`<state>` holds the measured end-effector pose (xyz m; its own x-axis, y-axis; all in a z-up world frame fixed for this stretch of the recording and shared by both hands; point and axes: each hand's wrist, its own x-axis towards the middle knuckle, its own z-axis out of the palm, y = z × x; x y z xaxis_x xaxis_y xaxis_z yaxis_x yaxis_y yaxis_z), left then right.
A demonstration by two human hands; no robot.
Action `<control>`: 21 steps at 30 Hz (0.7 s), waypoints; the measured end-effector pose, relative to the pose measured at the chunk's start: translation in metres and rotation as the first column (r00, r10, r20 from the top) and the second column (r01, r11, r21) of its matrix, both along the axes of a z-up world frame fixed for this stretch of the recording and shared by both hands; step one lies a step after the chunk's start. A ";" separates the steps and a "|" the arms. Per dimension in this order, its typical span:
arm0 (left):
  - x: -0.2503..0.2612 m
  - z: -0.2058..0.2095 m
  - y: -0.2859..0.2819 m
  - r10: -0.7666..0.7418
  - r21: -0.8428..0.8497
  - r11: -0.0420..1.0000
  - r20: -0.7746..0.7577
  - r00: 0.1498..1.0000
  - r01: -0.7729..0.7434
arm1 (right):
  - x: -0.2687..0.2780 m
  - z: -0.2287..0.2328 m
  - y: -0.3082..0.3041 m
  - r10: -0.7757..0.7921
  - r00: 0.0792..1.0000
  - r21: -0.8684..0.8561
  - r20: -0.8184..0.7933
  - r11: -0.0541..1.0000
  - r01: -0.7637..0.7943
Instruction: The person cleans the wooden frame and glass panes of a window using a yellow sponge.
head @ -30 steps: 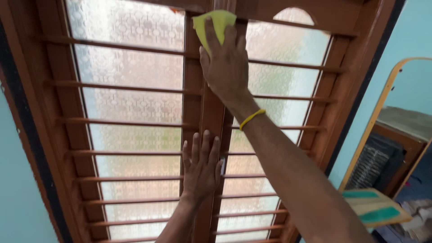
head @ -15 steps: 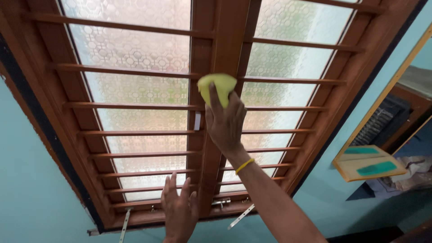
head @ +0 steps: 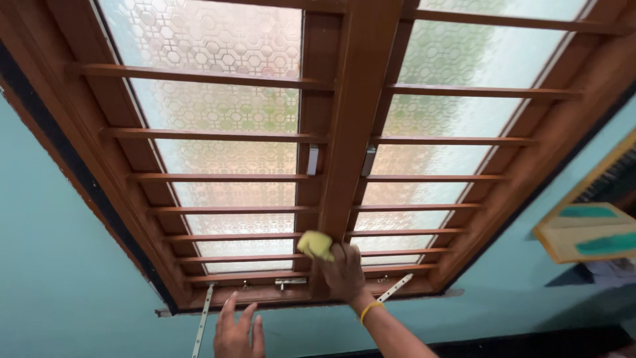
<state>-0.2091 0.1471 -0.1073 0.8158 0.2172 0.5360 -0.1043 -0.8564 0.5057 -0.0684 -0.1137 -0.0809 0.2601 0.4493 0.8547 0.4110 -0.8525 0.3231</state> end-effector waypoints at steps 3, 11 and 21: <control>-0.009 -0.044 0.025 0.073 -0.052 0.996 0.031 0.997 -0.071 | -0.003 -0.059 -0.016 0.123 0.951 -0.068 -0.285 0.987 -0.149; -0.022 -0.137 0.042 0.152 -0.301 0.935 -0.138 0.979 -0.188 | -0.074 -0.064 0.000 0.235 0.375 0.224 -0.897 0.972 -0.073; 0.028 -0.147 0.094 0.543 -0.069 0.783 -0.409 0.734 -0.618 | -0.066 -0.091 -0.048 0.570 0.310 0.622 -0.761 0.778 0.095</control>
